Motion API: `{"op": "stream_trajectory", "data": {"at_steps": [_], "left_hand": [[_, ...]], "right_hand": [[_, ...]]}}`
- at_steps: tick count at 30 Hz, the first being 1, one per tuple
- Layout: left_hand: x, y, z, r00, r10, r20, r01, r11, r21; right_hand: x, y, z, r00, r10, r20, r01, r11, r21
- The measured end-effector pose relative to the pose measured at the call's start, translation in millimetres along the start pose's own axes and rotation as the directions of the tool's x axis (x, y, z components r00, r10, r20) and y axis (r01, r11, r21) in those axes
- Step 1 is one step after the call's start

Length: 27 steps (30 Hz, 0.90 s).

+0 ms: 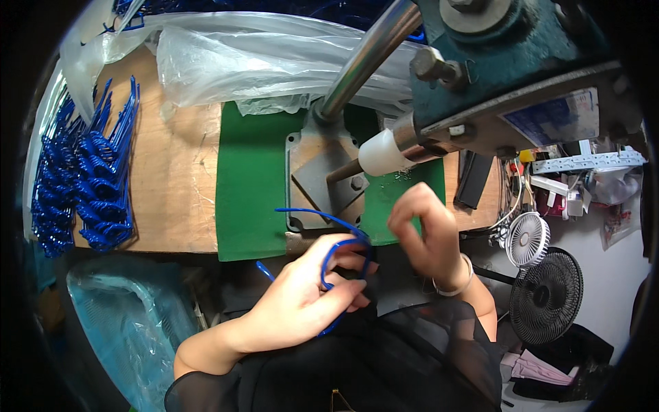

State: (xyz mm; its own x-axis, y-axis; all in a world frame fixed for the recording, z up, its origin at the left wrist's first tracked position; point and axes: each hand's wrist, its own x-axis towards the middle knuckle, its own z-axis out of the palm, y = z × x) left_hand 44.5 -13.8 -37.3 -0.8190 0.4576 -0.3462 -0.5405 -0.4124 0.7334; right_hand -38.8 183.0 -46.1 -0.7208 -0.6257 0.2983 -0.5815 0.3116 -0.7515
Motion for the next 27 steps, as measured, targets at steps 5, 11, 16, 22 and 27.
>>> {"op": "stream_trajectory", "data": {"at_steps": [5,11,16,22,27], "left_hand": [[-12.3,-3.3,0.4,0.998,0.057,0.025,-0.058,0.997,0.056],[-13.6,-1.2,-2.4,0.999,0.017,0.051,-0.019,0.999,0.04],[-10.7,-3.1,-3.1,0.996,0.016,0.086,-0.017,1.0,0.014],[-11.3,-2.5,-2.8,0.996,0.044,0.072,-0.054,0.989,0.135],[-12.0,1.9,-3.5,0.996,-0.009,0.092,0.002,0.997,0.071]], "right_hand": [[10.9,-25.4,16.3,0.998,0.03,0.052,-0.042,0.971,0.237],[17.7,-26.9,13.7,0.971,-0.229,0.071,0.233,0.971,-0.05],[15.8,-25.7,10.8,0.985,-0.163,0.064,0.16,0.986,0.038],[17.3,-25.5,8.5,0.986,-0.143,0.091,0.134,0.987,0.092],[18.6,-26.4,7.6,0.988,-0.102,0.115,0.083,0.984,0.156]]}}
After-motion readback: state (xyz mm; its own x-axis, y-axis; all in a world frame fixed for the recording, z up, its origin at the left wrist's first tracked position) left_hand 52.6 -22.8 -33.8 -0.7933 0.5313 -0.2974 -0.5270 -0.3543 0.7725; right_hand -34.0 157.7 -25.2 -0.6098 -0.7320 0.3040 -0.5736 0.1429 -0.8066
